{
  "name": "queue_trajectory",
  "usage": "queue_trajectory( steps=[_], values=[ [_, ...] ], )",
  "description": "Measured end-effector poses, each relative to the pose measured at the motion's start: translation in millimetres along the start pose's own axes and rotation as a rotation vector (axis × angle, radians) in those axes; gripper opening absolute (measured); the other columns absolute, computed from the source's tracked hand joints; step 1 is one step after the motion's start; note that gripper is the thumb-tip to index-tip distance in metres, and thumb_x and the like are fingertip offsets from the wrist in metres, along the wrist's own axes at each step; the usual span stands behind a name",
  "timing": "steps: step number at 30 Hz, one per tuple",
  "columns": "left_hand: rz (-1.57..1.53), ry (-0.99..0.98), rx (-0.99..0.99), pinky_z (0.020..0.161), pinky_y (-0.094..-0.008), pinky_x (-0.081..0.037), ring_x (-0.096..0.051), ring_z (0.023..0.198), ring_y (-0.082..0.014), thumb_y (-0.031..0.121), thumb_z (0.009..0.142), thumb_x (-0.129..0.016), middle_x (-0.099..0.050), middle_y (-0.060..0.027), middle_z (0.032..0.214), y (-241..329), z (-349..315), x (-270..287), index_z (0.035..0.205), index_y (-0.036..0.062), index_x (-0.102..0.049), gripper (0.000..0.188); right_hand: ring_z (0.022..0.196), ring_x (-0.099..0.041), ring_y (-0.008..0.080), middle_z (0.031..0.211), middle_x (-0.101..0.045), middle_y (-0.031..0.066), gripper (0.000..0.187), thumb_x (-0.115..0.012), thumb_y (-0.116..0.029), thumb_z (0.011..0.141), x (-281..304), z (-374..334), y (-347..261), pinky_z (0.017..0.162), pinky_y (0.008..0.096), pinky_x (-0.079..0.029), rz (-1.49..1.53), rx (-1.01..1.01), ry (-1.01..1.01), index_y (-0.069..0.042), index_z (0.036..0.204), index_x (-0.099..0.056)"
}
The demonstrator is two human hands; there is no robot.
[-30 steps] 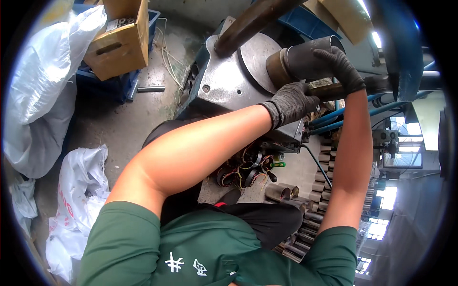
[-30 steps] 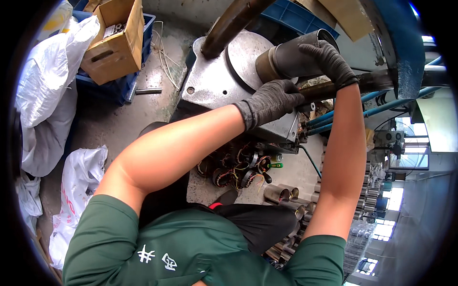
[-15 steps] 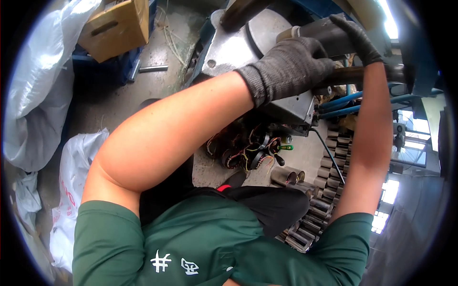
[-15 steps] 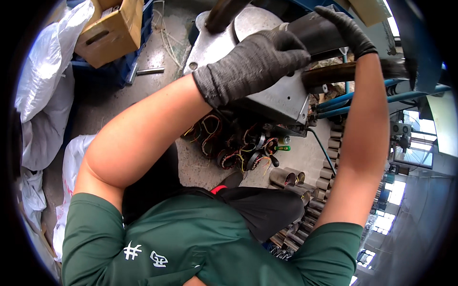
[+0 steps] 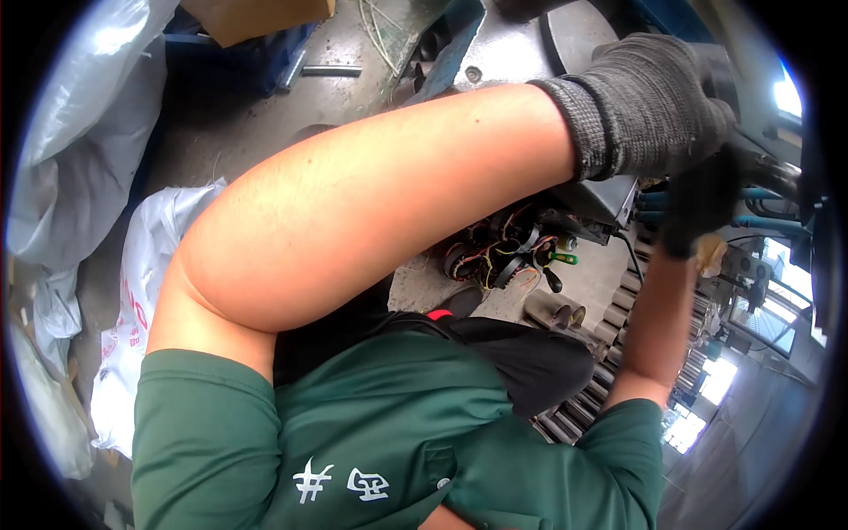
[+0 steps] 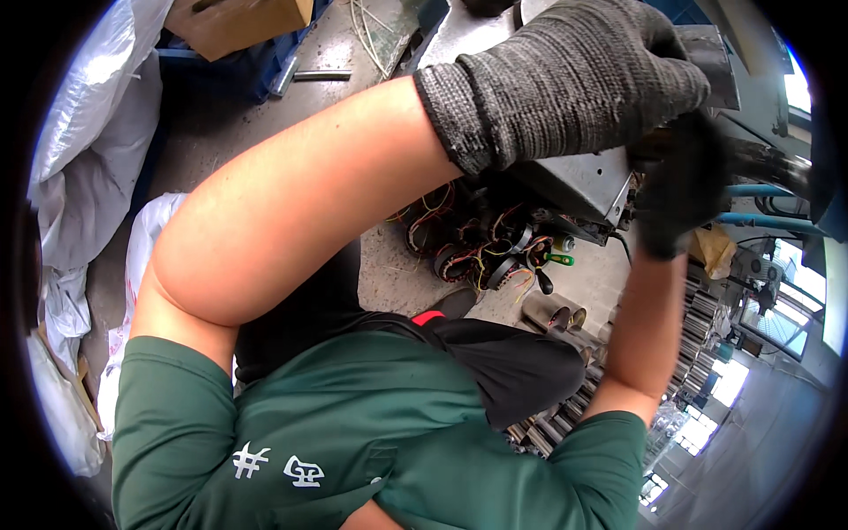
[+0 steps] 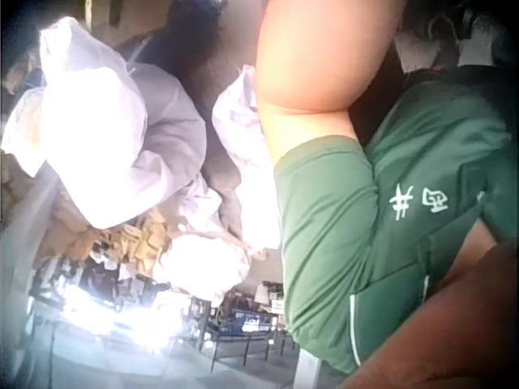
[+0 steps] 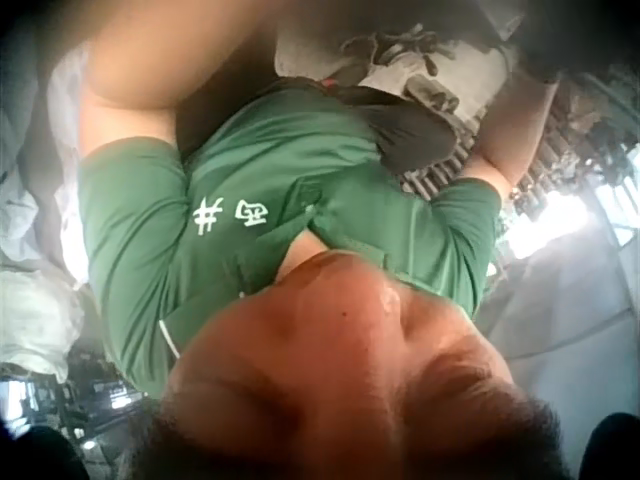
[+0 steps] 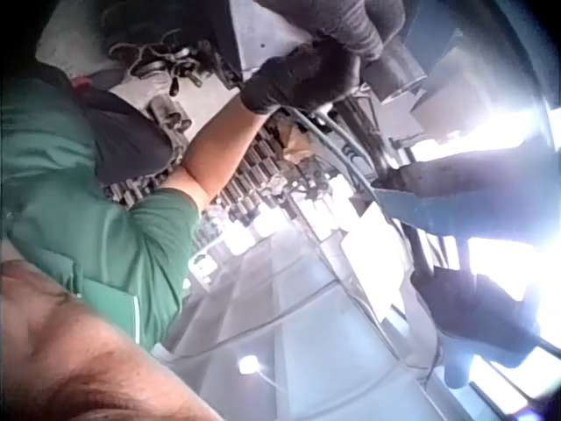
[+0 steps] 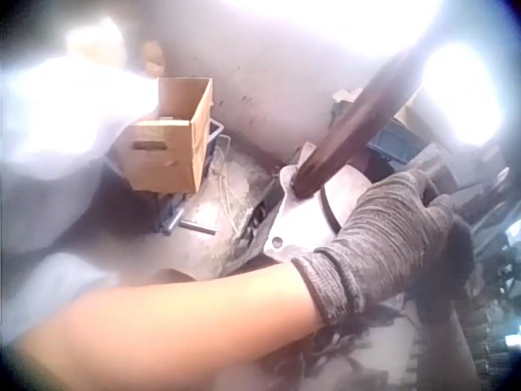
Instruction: The person places a metal casing into a hydraulic press, inserts a wired stator core into the casing, adjusts the wiring with a small tool, and places a metal cover onto the motor assembly.
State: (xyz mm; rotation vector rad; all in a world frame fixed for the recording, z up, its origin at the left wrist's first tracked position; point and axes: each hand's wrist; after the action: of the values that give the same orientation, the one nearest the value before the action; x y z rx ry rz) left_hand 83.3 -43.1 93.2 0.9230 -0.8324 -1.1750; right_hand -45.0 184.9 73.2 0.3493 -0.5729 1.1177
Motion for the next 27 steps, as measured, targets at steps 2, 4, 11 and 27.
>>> queue_trajectory(
  steps=[2, 4, 11, 27],
  values=[
    [-0.084, -0.029, -0.011, 0.085, -0.0402, -0.063, -0.075, 0.086, -0.0238, 0.027, 0.103, -0.054, -0.073, -0.0127, 0.109, -3.6, 2.5, -6.3, 0.128, 0.0169, -0.069, 0.031, 0.108, -0.071, 0.0263, 0.117, -0.073, 0.0132, 0.035, -0.069, -0.006, 0.093, -16.3, -67.4, -55.0, 0.092, 0.038, -0.058, 0.224, 0.031, -0.383, -0.001, 0.127, -0.067],
    [-0.252, -0.101, 0.092, 0.087, -0.0392, -0.063, -0.075, 0.091, -0.0233, 0.027, 0.103, -0.054, -0.074, -0.0138, 0.111, 1.3, -3.2, 5.9, 0.13, 0.0182, -0.069, 0.032, 0.101, -0.073, 0.0315, 0.108, -0.073, 0.0162, 0.041, -0.074, -0.001, 0.078, -44.3, -113.7, -113.1, 0.087, 0.0396, -0.059, 0.575, -0.091, -0.802, -0.005, 0.118, -0.069],
    [-0.071, -0.014, 0.092, 0.082, -0.0384, -0.063, -0.075, 0.092, -0.023, 0.028, 0.103, -0.057, -0.074, -0.0165, 0.109, -8.9, 8.9, -10.2, 0.124, 0.0093, -0.07, 0.031, 0.123, -0.06, 0.0394, 0.133, -0.063, 0.0206, 0.045, -0.065, -0.023, 0.091, -165.5, -283.9, -164.1, 0.102, 0.0475, -0.051, 0.448, -0.451, -1.343, -0.007, 0.134, -0.06],
    [-0.133, 0.111, 0.054, 0.085, -0.0438, -0.054, -0.07, 0.088, -0.0383, 0.029, 0.096, -0.059, -0.071, -0.0257, 0.087, -22.1, 17.9, -8.4, 0.099, -0.0034, -0.07, 0.034, 0.112, -0.068, 0.0329, 0.124, -0.07, 0.0172, 0.055, -0.065, -0.046, 0.087, -238.1, -304.8, -166.5, 0.096, 0.0438, -0.055, 0.236, -0.381, -1.155, -0.014, 0.131, -0.066]
  ],
)
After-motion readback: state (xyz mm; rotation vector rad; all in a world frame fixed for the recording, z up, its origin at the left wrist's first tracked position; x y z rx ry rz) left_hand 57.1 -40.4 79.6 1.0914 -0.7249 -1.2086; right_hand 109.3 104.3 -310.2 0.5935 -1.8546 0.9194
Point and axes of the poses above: each hand's wrist, its own z-axis towards the middle knuckle, its own x-axis out of the back of the hand, y = z × x
